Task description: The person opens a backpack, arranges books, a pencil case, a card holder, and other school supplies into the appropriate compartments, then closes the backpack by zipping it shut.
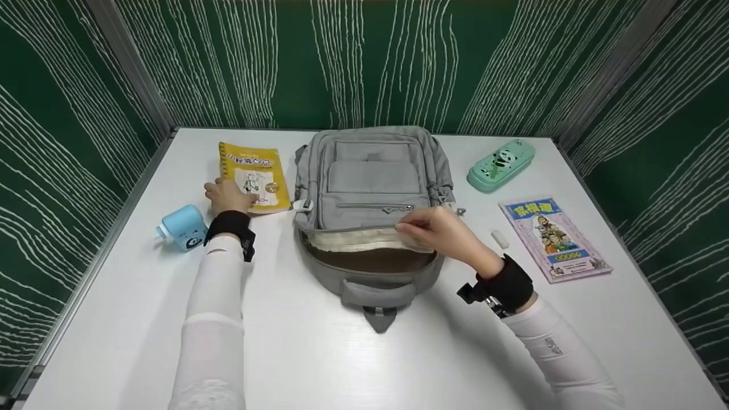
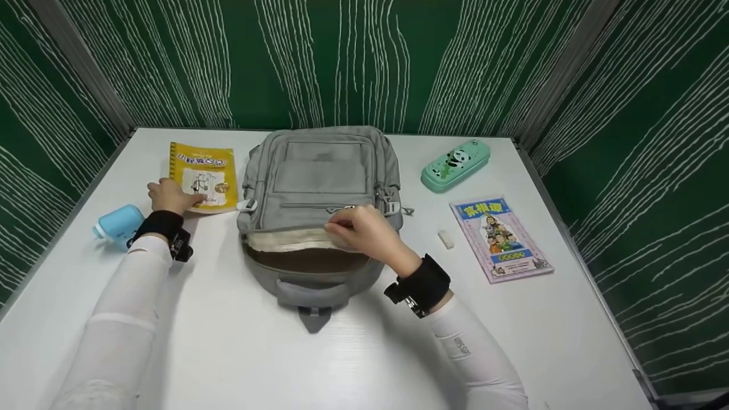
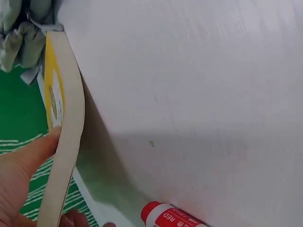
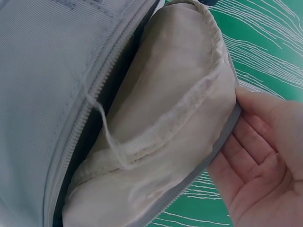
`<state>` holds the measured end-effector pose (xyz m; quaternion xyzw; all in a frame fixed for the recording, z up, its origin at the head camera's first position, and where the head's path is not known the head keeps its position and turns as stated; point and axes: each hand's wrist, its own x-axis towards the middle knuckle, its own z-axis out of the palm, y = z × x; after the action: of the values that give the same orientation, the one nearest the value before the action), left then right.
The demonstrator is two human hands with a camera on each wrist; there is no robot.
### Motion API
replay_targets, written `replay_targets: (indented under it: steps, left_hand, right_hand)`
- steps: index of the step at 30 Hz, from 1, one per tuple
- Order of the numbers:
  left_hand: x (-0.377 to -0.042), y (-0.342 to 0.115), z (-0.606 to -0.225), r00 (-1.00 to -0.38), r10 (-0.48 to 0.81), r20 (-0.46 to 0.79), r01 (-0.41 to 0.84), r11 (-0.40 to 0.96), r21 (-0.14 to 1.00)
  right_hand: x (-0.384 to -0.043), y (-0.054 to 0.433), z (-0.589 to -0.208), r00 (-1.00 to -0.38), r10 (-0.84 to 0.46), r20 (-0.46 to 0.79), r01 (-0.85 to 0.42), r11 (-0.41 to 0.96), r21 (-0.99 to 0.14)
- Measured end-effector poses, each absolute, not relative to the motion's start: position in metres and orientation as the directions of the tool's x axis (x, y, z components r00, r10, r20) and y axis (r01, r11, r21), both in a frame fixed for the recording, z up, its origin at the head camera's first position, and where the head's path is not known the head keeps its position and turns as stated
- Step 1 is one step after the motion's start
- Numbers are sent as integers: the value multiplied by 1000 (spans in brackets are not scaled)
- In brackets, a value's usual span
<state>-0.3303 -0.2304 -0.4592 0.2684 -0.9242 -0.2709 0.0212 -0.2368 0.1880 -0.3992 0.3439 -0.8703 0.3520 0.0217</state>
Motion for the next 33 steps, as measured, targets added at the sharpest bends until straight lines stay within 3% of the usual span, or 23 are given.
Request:
replay_targets:
  steps: [8, 18, 33]
  left_hand:
    - [-330, -238, -446, -890, -446, -96, -367, 577, 729]
    - [-310, -245, -426, -937, -349, -25, -222, 537, 813]
    - [-210, -253, -411, -970, -243, -24, -123, 404, 907]
  right_hand:
    - [-239, 185, -400, -763, -576, 292, -615, 510, -601]
    - [-243, 182, -397, -765, -540, 350, -626, 497, -601]
    - [-246, 180, -400, -787, -471, 397, -607, 480, -634]
